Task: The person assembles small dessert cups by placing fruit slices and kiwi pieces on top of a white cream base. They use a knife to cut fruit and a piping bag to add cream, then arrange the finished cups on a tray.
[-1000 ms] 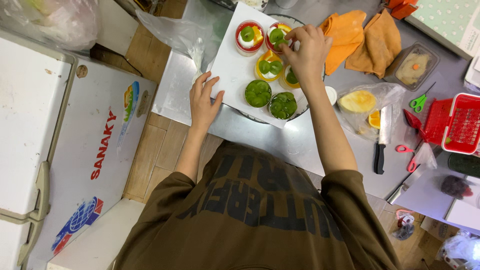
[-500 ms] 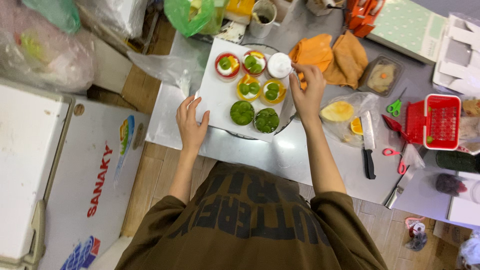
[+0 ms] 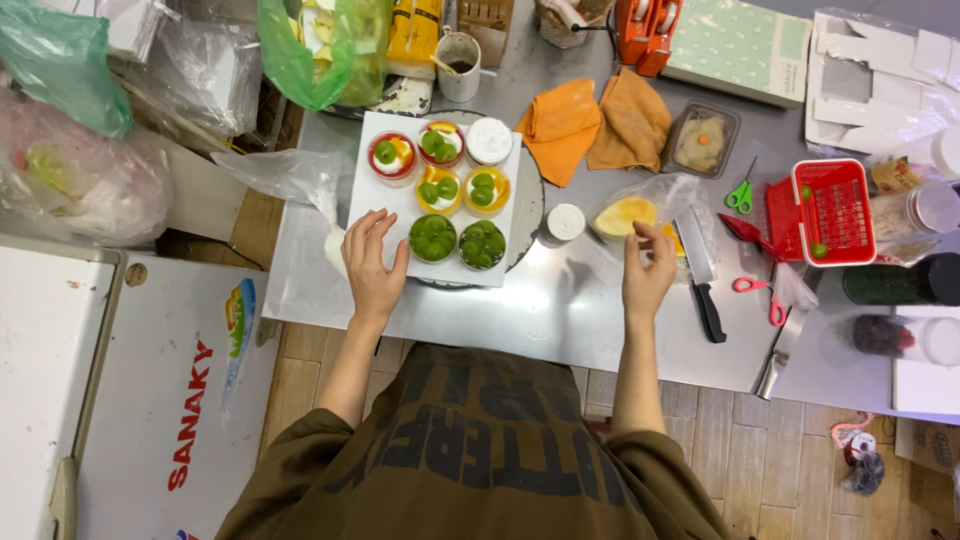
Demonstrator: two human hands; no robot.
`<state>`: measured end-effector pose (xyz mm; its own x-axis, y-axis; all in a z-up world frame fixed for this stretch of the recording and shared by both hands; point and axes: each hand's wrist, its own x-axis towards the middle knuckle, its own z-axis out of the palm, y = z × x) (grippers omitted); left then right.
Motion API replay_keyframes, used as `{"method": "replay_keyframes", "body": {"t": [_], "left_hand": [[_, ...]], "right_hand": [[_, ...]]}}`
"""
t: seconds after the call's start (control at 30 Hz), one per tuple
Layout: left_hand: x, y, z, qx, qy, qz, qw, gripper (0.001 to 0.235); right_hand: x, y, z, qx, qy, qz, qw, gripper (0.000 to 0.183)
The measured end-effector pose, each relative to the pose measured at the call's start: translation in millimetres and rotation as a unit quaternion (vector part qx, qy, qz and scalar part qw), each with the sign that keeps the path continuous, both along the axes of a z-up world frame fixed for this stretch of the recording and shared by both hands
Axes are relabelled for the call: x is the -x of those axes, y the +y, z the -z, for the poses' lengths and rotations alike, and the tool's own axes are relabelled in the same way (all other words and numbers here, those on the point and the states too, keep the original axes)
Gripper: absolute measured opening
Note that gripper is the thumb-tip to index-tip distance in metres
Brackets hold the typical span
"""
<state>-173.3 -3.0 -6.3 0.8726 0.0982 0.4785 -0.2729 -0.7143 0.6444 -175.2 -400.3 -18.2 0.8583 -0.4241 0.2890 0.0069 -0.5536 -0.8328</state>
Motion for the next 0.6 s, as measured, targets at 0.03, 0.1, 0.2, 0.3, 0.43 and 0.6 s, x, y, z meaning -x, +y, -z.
{"method": "replay_keyframes", "body": {"t": [0.03, 0.1, 0.2, 0.3, 0.43, 0.6], "left_hand": [[3.4, -4.7, 0.3, 0.000, 0.001, -0.002, 1.000, 0.040], [12.6, -16.1, 0.5, 0.000, 0.008, -0.010, 1.000, 0.040], [26.3, -32.8, 0.4, 0.005, 0.015, -0.024, 1.000, 0.043], [46.6, -48.3, 11.7, 0.008, 0.026, -0.053, 0.998, 0.052], [67.7, -67.6, 33.5, 0.102, 0.082, -0.081, 0.988, 0.067], [88.1, -84.1, 59.7, 0.169, 0.082, -0.050, 0.981, 0.077]], "right_hand": [[6.1, -4.0, 7.5, -0.002, 0.013, 0.008, 1.000, 0.019], [20.1, -12.4, 20.2, -0.004, 0.023, 0.005, 1.000, 0.020], [32.9, -25.7, 27.6, -0.018, 0.026, -0.014, 0.999, 0.024], [49.7, -39.7, 28.2, -0.037, 0.056, -0.008, 0.998, 0.025], [64.7, -65.3, 26.7, -0.032, 0.045, -0.033, 0.998, 0.024], [89.7, -80.6, 43.6, -0.031, 0.087, -0.085, 0.992, 0.025]]}}
